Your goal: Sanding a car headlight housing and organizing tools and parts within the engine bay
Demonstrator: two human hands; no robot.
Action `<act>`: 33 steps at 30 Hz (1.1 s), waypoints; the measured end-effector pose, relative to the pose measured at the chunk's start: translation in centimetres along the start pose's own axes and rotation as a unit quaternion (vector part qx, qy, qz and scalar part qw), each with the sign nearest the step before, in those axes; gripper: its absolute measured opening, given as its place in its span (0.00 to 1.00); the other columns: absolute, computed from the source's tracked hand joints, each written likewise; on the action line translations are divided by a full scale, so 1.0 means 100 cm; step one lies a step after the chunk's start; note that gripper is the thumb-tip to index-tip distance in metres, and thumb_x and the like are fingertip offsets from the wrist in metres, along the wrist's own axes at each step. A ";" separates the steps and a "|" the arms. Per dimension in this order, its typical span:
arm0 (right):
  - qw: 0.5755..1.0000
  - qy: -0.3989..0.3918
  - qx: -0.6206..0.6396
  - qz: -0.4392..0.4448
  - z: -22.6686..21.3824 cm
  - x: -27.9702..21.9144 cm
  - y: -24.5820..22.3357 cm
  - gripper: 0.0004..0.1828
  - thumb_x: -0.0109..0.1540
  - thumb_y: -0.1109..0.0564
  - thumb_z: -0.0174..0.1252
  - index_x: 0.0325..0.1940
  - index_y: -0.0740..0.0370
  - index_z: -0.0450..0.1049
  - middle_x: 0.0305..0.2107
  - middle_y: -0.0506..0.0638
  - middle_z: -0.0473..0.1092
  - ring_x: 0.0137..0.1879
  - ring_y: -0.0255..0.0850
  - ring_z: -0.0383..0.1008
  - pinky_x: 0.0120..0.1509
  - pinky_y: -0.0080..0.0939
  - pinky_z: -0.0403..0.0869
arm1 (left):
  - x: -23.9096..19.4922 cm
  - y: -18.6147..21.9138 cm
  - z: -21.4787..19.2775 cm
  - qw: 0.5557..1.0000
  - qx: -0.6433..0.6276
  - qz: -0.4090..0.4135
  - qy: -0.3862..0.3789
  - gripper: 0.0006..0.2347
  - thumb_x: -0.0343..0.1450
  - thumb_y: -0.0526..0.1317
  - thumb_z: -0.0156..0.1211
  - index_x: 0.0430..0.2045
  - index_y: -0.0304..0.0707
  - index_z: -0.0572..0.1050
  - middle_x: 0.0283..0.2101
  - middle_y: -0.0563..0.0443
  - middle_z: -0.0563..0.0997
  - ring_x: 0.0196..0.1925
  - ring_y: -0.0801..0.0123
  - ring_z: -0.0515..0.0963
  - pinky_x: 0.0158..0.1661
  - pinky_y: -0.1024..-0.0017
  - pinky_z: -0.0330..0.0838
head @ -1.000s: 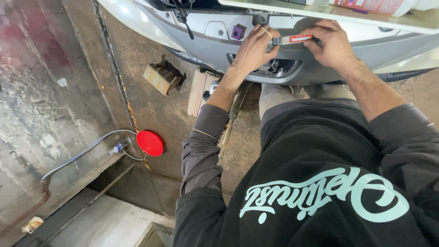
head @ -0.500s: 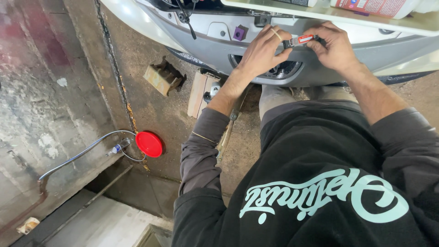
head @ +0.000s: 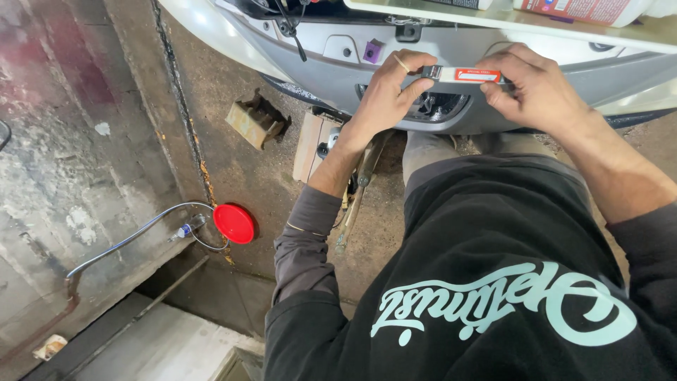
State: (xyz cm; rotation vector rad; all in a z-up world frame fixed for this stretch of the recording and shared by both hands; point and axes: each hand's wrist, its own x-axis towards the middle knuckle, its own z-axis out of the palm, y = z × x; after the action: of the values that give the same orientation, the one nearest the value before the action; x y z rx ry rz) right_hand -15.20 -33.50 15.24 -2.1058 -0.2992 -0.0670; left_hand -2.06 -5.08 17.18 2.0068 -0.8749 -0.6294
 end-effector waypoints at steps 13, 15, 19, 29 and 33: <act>0.999 -0.021 0.026 0.031 -0.042 0.014 -0.063 0.16 0.76 0.59 0.66 0.68 0.66 0.81 0.47 0.55 0.74 0.45 0.47 0.72 0.52 0.44 0.71 | -0.011 0.053 -0.028 0.997 -0.021 0.061 0.037 0.13 0.80 0.44 0.67 0.58 0.50 0.75 0.56 0.49 0.80 0.61 0.59 0.82 0.62 0.63 0.77; 0.999 -0.026 0.027 0.031 -0.045 0.015 -0.066 0.17 0.76 0.60 0.66 0.69 0.66 0.81 0.46 0.55 0.73 0.45 0.47 0.72 0.53 0.43 0.71 | -0.015 0.058 -0.027 0.998 -0.011 0.059 0.034 0.13 0.80 0.45 0.67 0.58 0.50 0.75 0.56 0.49 0.80 0.60 0.59 0.82 0.62 0.63 0.77; 0.999 -0.033 0.032 0.007 -0.048 0.016 -0.068 0.19 0.75 0.57 0.65 0.68 0.68 0.80 0.47 0.56 0.75 0.44 0.46 0.73 0.50 0.44 0.73 | -0.019 0.059 -0.022 0.996 -0.028 0.071 0.043 0.14 0.80 0.44 0.67 0.59 0.50 0.74 0.56 0.50 0.80 0.60 0.60 0.81 0.60 0.64 0.77; 0.996 -0.067 0.038 0.036 -0.042 0.001 -0.074 0.19 0.74 0.55 0.61 0.67 0.68 0.77 0.51 0.58 0.75 0.48 0.50 0.76 0.55 0.48 0.76 | -0.028 0.054 -0.006 0.990 -0.078 0.111 0.041 0.16 0.78 0.39 0.72 0.58 0.49 0.74 0.52 0.49 0.80 0.54 0.59 0.85 0.55 0.64 0.80; 0.996 -0.063 0.049 0.037 -0.034 -0.007 -0.067 0.19 0.74 0.53 0.60 0.66 0.67 0.77 0.53 0.58 0.77 0.54 0.52 0.77 0.61 0.49 0.76 | -0.030 0.049 0.002 0.991 -0.079 0.098 0.038 0.15 0.78 0.41 0.71 0.59 0.50 0.75 0.52 0.48 0.81 0.54 0.61 0.84 0.54 0.65 0.81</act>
State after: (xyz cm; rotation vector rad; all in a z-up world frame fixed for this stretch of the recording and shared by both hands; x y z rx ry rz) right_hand -17.19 -33.19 22.52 -2.0250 -0.2935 0.1215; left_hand -5.77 -4.86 21.51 1.7664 -0.9335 -0.4919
